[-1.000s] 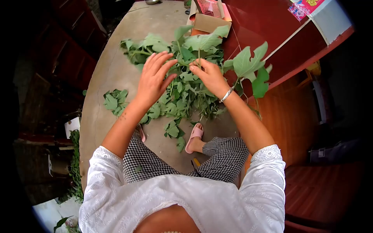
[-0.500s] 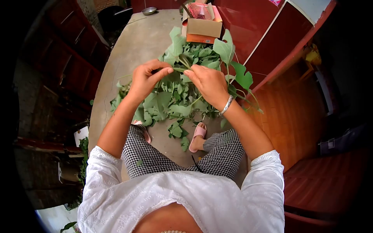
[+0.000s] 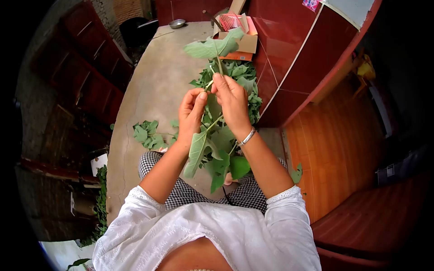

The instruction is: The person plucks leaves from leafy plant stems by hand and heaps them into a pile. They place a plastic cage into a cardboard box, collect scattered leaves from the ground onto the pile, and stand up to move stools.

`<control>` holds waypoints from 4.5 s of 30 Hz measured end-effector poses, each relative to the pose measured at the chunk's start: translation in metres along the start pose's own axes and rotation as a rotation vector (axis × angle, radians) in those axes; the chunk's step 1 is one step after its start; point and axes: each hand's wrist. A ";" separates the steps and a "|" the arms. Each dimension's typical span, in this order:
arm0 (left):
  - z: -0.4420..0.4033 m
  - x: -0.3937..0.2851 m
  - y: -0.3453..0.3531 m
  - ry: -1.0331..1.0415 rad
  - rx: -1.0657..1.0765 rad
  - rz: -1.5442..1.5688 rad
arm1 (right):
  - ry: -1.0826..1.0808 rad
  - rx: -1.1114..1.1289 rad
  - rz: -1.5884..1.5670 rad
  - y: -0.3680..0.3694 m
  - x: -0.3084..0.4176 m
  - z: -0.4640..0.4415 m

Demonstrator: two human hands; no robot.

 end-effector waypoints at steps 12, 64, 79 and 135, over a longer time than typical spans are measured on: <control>0.030 -0.018 -0.004 0.524 0.240 -1.180 | 0.058 -0.377 -0.063 -0.066 -0.028 -0.036; 0.053 0.009 -0.057 0.879 1.844 -1.126 | 0.361 0.376 0.446 0.041 -0.124 -0.010; 0.079 0.156 -0.136 0.322 1.224 -0.964 | -0.038 -0.214 1.751 -0.309 -0.216 -0.291; 0.095 0.167 -0.133 -0.459 1.563 -1.181 | -0.086 0.269 0.937 -0.075 -0.324 -0.113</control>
Point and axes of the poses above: each hand's wrist, its own z-axis away from the middle knuckle, its own y-axis out of the palm, x = y × z, and after that the axes turned 2 degrees about x, right-handed
